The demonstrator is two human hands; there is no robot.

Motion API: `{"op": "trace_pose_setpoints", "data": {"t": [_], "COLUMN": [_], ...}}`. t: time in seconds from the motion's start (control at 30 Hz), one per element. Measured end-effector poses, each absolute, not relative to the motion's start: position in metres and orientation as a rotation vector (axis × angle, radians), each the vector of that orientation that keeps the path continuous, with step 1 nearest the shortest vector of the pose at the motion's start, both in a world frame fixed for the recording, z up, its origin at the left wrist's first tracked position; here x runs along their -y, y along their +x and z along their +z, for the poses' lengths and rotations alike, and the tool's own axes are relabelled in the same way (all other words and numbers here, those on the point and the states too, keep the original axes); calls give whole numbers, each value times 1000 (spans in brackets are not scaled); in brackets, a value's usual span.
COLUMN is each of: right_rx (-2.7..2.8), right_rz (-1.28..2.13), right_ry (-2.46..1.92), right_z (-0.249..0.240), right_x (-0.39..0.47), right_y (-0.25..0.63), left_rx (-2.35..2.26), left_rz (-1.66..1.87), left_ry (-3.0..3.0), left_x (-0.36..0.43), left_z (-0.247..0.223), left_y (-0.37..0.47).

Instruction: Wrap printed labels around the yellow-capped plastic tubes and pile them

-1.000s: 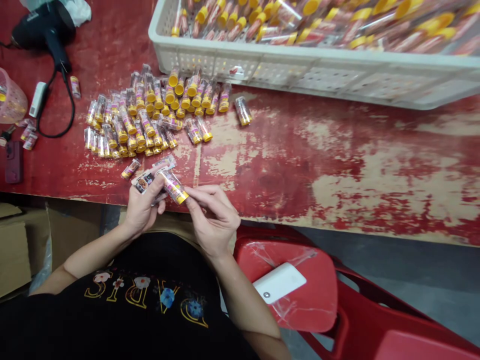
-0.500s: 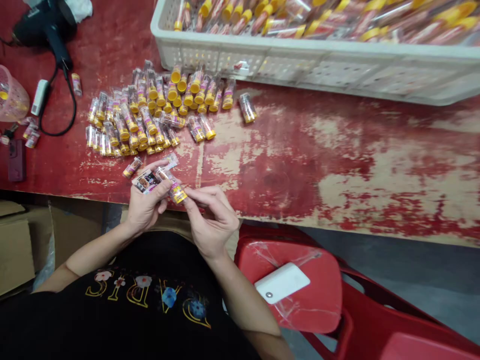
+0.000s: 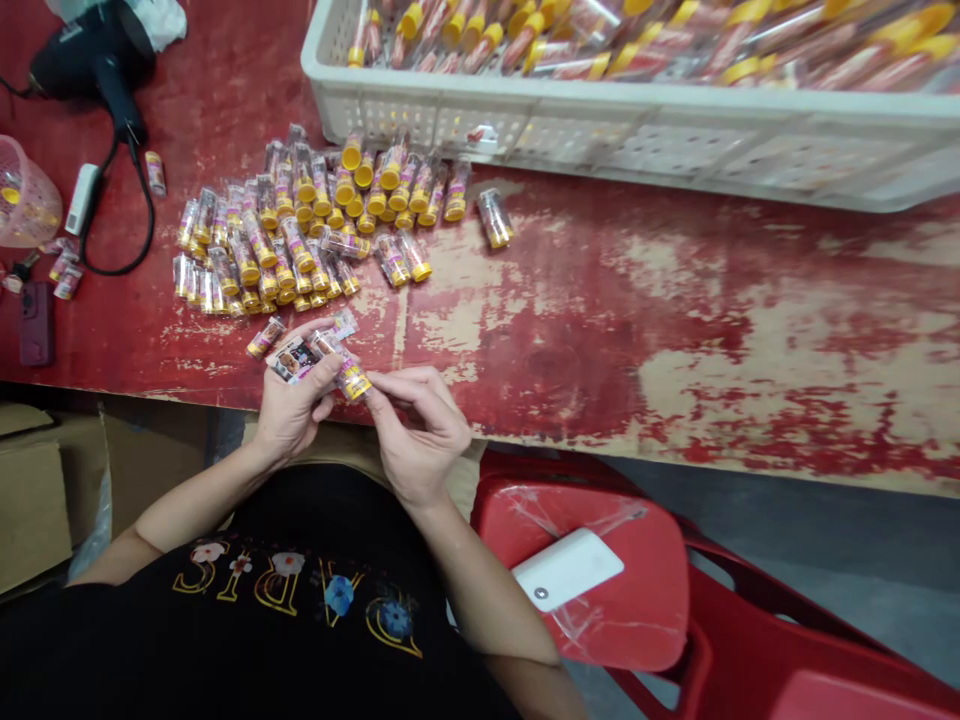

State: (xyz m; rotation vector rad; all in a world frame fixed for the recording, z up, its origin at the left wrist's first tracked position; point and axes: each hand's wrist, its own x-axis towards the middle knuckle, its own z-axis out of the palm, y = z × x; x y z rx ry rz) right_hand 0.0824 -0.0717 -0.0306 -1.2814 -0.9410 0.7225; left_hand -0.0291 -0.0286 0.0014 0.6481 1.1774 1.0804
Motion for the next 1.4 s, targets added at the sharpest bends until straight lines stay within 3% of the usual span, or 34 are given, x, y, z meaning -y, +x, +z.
{"op": "trace_pose_setpoints", "data": {"t": [0.5, 0.9, 1.4], "right_rx": [868, 882, 871], "right_rz": [1176, 1138, 989], "right_ry": [-1189, -1195, -1312], "right_z": [-42, -45, -62], "right_x": [62, 59, 23], "right_y": [76, 63, 55], "left_rx": [-1274, -1248, -1299], "left_rz": [1092, 1218, 1244], "left_ry": [370, 653, 570], "left_x": [10, 18, 10], "left_z": [-10, -18, -21], "left_y": [-41, -46, -54]}}
